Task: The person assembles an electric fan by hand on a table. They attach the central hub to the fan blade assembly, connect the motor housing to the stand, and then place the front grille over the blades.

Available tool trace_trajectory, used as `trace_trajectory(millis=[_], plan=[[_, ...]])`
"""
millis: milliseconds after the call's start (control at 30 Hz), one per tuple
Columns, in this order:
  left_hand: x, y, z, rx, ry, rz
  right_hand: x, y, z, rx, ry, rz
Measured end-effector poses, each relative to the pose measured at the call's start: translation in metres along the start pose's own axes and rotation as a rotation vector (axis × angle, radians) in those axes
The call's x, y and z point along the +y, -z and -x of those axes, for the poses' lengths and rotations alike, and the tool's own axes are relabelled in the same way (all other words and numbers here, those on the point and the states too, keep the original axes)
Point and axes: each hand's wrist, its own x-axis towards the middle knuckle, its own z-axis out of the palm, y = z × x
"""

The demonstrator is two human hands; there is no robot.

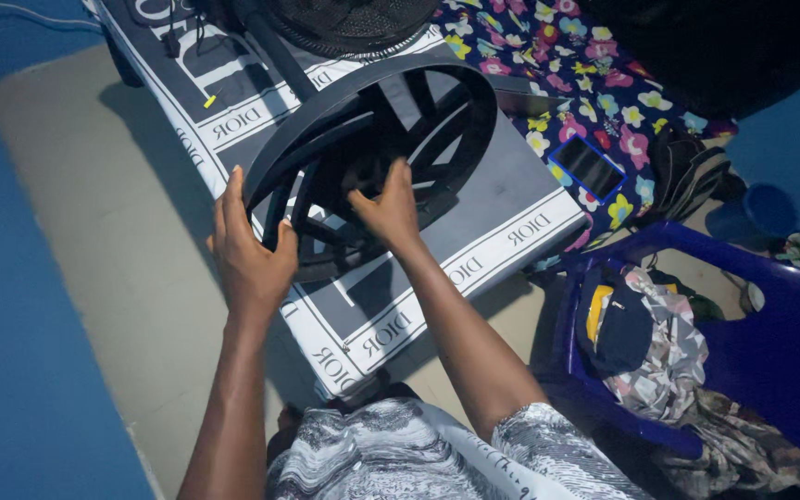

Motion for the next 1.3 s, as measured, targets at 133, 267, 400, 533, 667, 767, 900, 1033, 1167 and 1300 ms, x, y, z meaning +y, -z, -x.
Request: trace_trajectory(millis=[133,267,400,533,667,767,900,1033,1167,1300], plan=[[0.004,0.001,-0.003,-0.014,0.005,-0.025,-0.002,-0.007,-0.003,-0.116,-0.231,0.005],[0.008,0.004,-0.009,-0.024,-0.022,-0.003,0.009,-0.020,-0.001,-0.110,-0.261,0.040],[0.006,0.009,-0.019,-0.085,-0.012,0.057,0.024,-0.041,0.005,-0.040,-0.219,-0.053],[-0.002,0.013,-0.029,-0.042,-0.150,0.024,0.031,-0.072,0.000,0.123,-0.389,-0.077],[-0.012,0.014,-0.035,-0.143,-0.065,-0.040,0.049,-0.105,0.002,0.106,-0.547,-0.047],[-0.021,0.014,-0.039,-0.179,-0.064,-0.102,0.072,-0.134,0.007,0.196,-0.533,0.006],[-0.035,0.014,-0.040,-0.241,-0.071,-0.159,0.098,-0.164,0.018,0.397,-0.359,-0.064],[-0.045,0.009,-0.041,-0.245,-0.100,-0.218,0.101,-0.166,0.019,0.353,-0.362,0.084],[-0.051,0.001,-0.039,-0.176,-0.132,-0.188,0.068,-0.146,0.014,0.405,-0.363,-0.006],[-0.052,0.000,-0.039,-0.141,-0.165,-0.131,0.026,-0.119,-0.001,0.353,-0.747,-0.181]])
